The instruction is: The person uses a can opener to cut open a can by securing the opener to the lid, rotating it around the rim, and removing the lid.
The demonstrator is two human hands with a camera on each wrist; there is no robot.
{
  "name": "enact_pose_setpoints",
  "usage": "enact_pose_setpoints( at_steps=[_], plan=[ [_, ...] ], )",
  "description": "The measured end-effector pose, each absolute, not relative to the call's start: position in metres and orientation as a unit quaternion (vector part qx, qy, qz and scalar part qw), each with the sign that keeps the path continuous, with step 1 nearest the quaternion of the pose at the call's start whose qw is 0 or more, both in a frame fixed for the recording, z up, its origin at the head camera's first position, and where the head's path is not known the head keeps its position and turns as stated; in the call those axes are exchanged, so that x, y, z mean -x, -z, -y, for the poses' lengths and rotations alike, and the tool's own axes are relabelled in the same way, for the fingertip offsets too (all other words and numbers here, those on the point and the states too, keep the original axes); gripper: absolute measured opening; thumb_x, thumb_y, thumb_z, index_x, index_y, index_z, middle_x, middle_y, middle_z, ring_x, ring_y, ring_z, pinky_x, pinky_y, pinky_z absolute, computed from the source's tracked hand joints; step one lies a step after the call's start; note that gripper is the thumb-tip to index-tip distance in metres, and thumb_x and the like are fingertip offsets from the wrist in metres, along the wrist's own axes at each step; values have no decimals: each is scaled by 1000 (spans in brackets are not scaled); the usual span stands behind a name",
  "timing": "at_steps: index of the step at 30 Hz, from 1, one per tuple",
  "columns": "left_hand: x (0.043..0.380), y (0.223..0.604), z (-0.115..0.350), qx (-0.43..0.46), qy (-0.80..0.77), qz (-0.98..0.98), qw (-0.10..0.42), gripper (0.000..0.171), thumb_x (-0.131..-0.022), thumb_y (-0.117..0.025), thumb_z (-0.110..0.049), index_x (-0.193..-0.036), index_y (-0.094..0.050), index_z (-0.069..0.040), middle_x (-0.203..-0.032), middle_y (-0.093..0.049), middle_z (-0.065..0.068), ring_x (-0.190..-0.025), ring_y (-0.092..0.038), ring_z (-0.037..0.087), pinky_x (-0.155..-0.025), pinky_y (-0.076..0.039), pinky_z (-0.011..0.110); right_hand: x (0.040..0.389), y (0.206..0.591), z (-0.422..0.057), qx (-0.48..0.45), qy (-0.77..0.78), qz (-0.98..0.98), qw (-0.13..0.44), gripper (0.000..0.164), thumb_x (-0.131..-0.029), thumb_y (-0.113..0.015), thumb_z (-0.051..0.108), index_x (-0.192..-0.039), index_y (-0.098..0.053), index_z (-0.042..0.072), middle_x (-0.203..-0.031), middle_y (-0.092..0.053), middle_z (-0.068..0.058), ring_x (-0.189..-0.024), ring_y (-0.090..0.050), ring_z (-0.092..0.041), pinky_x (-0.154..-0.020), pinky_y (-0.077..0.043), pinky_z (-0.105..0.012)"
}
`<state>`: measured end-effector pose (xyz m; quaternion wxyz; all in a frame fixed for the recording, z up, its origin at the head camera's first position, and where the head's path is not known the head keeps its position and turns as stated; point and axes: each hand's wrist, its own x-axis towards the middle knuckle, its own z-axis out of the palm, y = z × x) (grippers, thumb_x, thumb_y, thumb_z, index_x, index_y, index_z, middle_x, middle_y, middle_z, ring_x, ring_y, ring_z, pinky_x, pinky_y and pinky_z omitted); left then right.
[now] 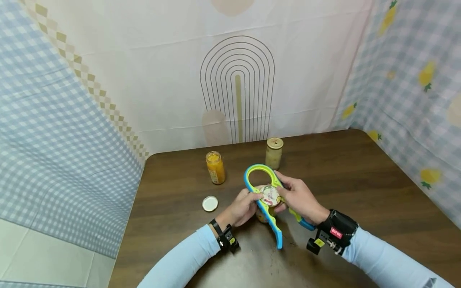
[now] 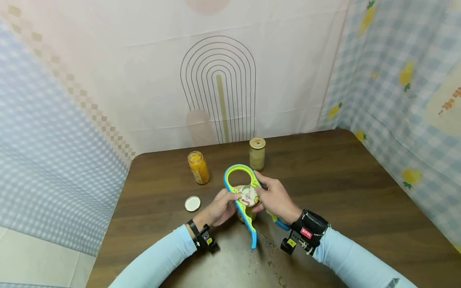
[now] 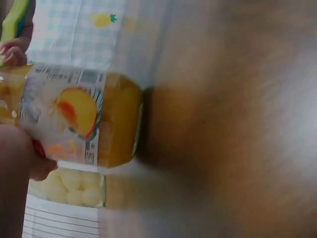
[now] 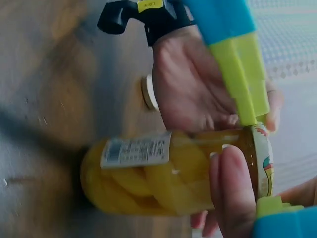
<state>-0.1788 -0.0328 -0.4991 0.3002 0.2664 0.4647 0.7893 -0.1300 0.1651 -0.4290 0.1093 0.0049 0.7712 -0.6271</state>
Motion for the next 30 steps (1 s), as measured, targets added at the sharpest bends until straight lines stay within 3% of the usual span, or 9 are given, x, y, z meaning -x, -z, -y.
enact_pose_setpoints(
  at_steps=[4, 8, 13, 17, 20, 22, 25, 29, 30],
  plan=[
    [177, 502, 31, -310, -756, -482, 317, 49, -102, -45, -10, -141, -41, 20, -125, -64, 1, -117, -57, 11, -103, -44, 24, 126, 432, -173, 3, 606, -787, 119, 58, -108, -48, 8, -161, -26, 14, -123, -60, -31, -73, -72, -33, -72, -61, -55],
    [177, 504, 32, -368, -718, -499, 315, 52, -102, -56, -12, -146, -38, 10, -129, -60, 2, -115, -59, 12, -99, -48, 23, 123, 432, -176, 36, 579, -806, 122, 56, -110, -46, 14, -162, -25, 18, -116, -64, -25, -72, -71, -32, -70, -62, -53],
    [178, 504, 33, -418, -673, -530, 303, 68, -90, -77, -2, -148, -40, -5, -132, -60, 8, -114, -61, 15, -98, -51, 25, 128, 427, -175, 93, 545, -826, 114, 53, -110, -45, 15, -161, -29, 15, -99, -66, -18, -66, -67, -29, -62, -62, -43],
    [177, 503, 31, -441, -631, -573, 281, 82, -83, -81, 7, -149, -37, -16, -137, -58, 9, -122, -58, 17, -108, -46, 31, 128, 425, -175, 102, 537, -830, 111, 52, -110, -44, 12, -160, -31, 14, -92, -65, -15, -63, -66, -26, -58, -61, -41],
    [177, 501, 29, -443, -613, -595, 272, 84, -81, -81, 9, -147, -37, -18, -137, -58, 10, -122, -58, 15, -110, -44, 33, 128, 425, -176, 100, 541, -827, 113, 52, -110, -44, 11, -160, -32, 15, -92, -64, -16, -64, -65, -26, -56, -60, -42],
    [177, 501, 27, -442, -607, -604, 268, 81, -82, -80, 10, -146, -38, -17, -136, -58, 13, -122, -57, 12, -109, -44, 30, 128, 425, -177, 100, 543, -826, 118, 52, -110, -43, 12, -160, -31, 17, -97, -64, -19, -65, -65, -27, -55, -60, -42],
    [177, 503, 23, -436, -611, -604, 268, 69, -88, -75, 8, -142, -41, -14, -131, -60, 17, -111, -60, 9, -94, -52, 26, 127, 424, -177, 102, 530, -833, 122, 52, -111, -42, 15, -161, -30, 21, -111, -64, -22, -66, -65, -27, -56, -60, -41],
    [174, 504, 17, -418, -620, -620, 239, 50, -95, -71, -1, -137, -49, -15, -123, -65, 10, -98, -61, 7, -79, -52, 21, 121, 423, -177, 117, 432, -890, 84, 57, -110, -44, 36, -162, -26, 19, -90, -64, -9, -59, -57, -17, -56, -55, -34],
    [172, 503, 16, -414, -619, -628, 226, 46, -95, -71, -3, -135, -51, -15, -121, -65, 9, -98, -61, 7, -81, -52, 21, 118, 422, -176, 120, 394, -909, 66, 63, -108, -46, 44, -162, -26, 17, -95, -67, -10, -66, -62, -18, -62, -56, -36]
  ],
)
